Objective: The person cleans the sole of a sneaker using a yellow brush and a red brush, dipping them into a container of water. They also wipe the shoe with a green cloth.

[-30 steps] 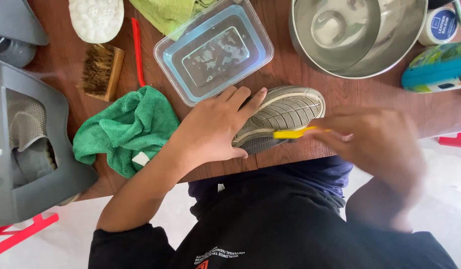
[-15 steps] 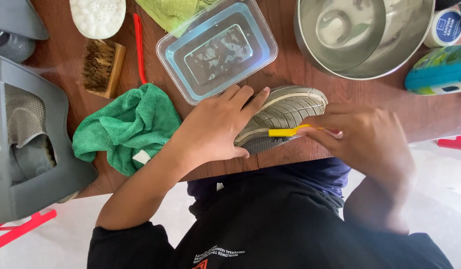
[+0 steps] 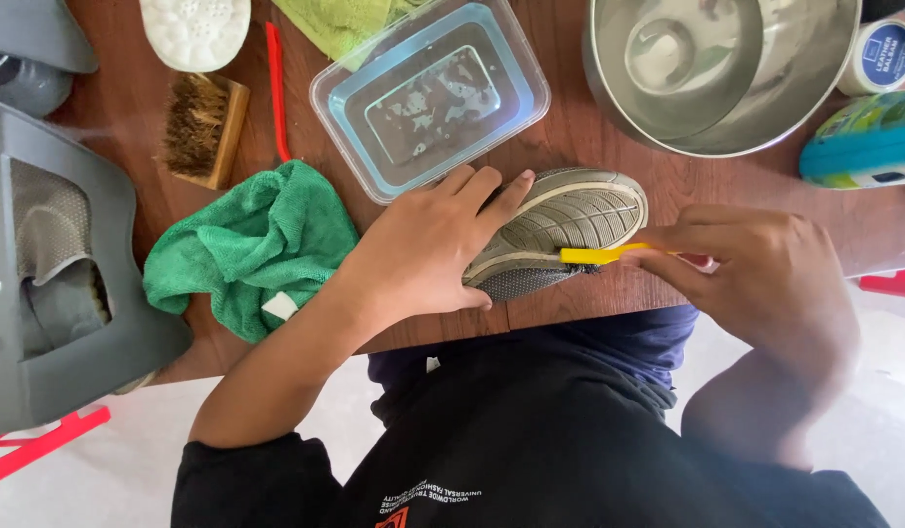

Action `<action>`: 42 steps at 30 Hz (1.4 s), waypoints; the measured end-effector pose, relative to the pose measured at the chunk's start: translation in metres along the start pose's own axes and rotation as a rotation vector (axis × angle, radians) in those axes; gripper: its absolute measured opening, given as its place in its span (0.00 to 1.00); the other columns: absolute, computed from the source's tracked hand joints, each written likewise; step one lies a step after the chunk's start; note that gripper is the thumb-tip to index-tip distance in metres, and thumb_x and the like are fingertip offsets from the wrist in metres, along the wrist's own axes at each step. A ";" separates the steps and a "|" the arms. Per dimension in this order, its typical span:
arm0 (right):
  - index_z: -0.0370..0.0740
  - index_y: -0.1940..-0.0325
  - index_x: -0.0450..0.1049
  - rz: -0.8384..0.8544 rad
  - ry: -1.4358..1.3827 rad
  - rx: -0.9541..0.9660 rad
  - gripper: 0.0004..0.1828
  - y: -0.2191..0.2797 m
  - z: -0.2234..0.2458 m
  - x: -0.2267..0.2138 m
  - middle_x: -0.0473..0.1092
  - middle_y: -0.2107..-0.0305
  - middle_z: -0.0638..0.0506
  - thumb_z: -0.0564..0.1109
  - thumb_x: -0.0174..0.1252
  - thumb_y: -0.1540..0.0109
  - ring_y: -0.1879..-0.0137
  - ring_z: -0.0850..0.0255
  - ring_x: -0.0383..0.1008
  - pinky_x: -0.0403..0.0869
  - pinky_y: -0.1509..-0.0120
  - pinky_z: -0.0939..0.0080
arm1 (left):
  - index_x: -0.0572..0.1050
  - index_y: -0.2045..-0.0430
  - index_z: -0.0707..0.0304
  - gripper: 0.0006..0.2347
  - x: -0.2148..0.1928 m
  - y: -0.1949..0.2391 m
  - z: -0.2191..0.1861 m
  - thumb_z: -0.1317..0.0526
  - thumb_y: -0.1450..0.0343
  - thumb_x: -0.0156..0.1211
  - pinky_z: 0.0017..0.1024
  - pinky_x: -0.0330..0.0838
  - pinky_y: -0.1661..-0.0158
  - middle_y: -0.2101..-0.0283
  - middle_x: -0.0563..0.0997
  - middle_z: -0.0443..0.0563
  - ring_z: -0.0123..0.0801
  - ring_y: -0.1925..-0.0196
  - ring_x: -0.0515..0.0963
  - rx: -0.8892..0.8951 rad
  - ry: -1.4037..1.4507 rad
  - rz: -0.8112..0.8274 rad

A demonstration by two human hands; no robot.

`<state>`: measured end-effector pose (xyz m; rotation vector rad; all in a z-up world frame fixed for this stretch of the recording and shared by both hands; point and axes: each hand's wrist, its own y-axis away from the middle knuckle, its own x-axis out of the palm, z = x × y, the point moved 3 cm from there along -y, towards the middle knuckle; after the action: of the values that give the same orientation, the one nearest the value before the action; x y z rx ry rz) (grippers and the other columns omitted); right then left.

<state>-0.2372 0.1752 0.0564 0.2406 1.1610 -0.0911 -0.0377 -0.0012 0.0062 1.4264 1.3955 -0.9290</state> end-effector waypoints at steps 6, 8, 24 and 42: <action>0.54 0.60 0.86 -0.026 0.036 -0.091 0.10 -0.012 0.022 0.007 0.81 0.68 0.61 0.56 0.67 0.39 0.78 0.69 0.76 0.78 0.74 0.61 | 0.59 0.31 0.65 0.54 -0.001 0.000 -0.001 0.34 0.48 0.80 0.37 0.78 0.65 0.50 0.70 0.54 0.41 0.50 0.71 -0.002 -0.034 0.007; 0.52 0.60 0.86 -0.015 0.052 -0.055 0.11 -0.005 0.013 -0.001 0.81 0.68 0.61 0.56 0.67 0.39 0.75 0.67 0.76 0.76 0.71 0.59 | 0.59 0.31 0.65 0.55 -0.001 -0.001 -0.001 0.35 0.49 0.81 0.39 0.78 0.66 0.50 0.70 0.54 0.42 0.50 0.71 -0.001 -0.008 -0.001; 0.50 0.61 0.86 -0.046 0.045 -0.046 0.13 -0.009 0.025 0.012 0.80 0.73 0.61 0.58 0.65 0.38 0.80 0.68 0.73 0.75 0.80 0.58 | 0.58 0.31 0.66 0.54 -0.001 0.001 -0.001 0.35 0.48 0.80 0.37 0.79 0.67 0.49 0.70 0.55 0.41 0.50 0.71 0.001 -0.017 -0.003; 0.56 0.60 0.86 -0.033 0.042 0.004 0.13 -0.011 0.028 0.014 0.81 0.68 0.65 0.62 0.65 0.39 0.79 0.70 0.74 0.71 0.78 0.62 | 0.67 0.37 0.69 0.39 0.007 -0.008 -0.011 0.37 0.34 0.67 0.30 0.77 0.69 0.50 0.71 0.52 0.38 0.52 0.72 -0.030 -0.185 -0.137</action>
<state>-0.2086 0.1590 0.0527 0.2280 1.2069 -0.1186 -0.0457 0.0114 0.0022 1.2016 1.3741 -1.0942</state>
